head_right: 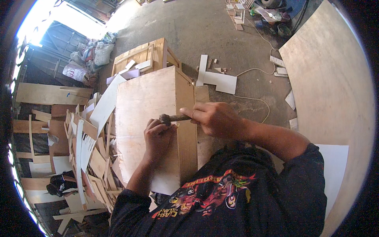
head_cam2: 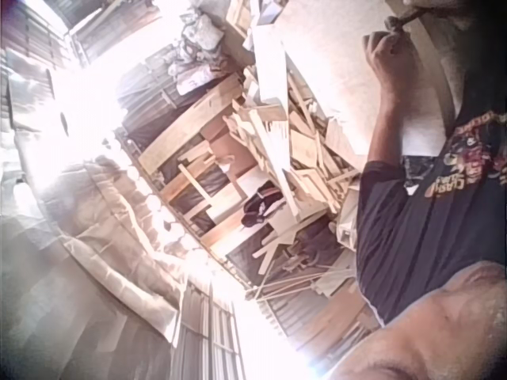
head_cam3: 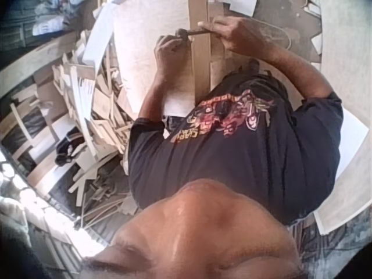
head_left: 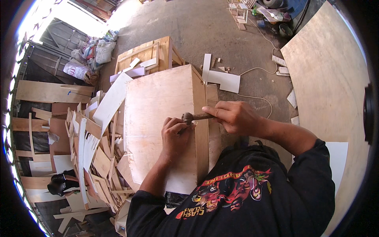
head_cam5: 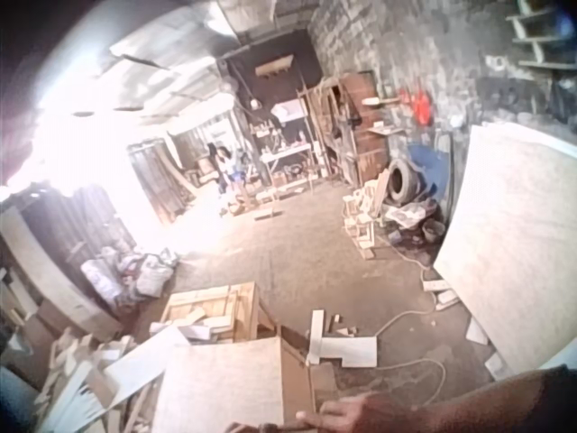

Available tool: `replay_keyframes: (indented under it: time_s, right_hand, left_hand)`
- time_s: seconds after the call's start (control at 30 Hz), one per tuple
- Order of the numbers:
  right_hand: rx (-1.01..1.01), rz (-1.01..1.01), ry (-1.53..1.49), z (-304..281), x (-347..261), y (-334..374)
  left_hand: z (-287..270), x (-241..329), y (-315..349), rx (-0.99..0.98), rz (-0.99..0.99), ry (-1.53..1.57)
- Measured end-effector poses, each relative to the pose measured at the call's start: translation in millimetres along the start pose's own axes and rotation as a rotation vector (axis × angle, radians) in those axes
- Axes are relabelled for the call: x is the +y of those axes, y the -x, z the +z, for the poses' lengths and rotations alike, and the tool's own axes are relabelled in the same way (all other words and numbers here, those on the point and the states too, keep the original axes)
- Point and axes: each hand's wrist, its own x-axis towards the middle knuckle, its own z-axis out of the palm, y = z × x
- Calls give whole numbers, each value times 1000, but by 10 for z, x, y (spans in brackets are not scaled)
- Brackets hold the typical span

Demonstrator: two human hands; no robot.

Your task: The person assembles a wooden box by hammering nails into the edges of plywood pieces to secure them together. They hold nails by hand and strike them with a hammer, turning the box over to work on different sides.

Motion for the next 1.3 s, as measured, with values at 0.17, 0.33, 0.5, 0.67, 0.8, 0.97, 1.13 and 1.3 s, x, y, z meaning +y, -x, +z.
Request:
replay_keyframes:
  time_s: [0.17,0.33,0.5,0.67,0.8,0.97,1.13,1.3]
  right_hand:
    - [-36,-73,112,-25,-18,2]
    - [15,-70,67,0,-22,21]
    - [35,-17,44,17,31,47]
    - [65,33,12,28,122,114]
    - [-50,44,71,-32,22,100]
    - [28,-18,63,67,12,75]
    - [123,-46,-11,144,10,85]
    - [17,-76,77,210,46,129]
  left_hand:
    - [4,48,-18,-2,-22,-22]
    - [-24,6,-3,-61,-50,-28]
    - [-94,54,-4,-97,-94,-41]
    - [-294,159,245,-174,34,-245]
    - [-227,254,483,-187,28,-303]
    - [-156,180,603,-220,12,-358]
    - [-142,168,614,-215,26,-371]
    - [-108,146,635,-183,29,-383]
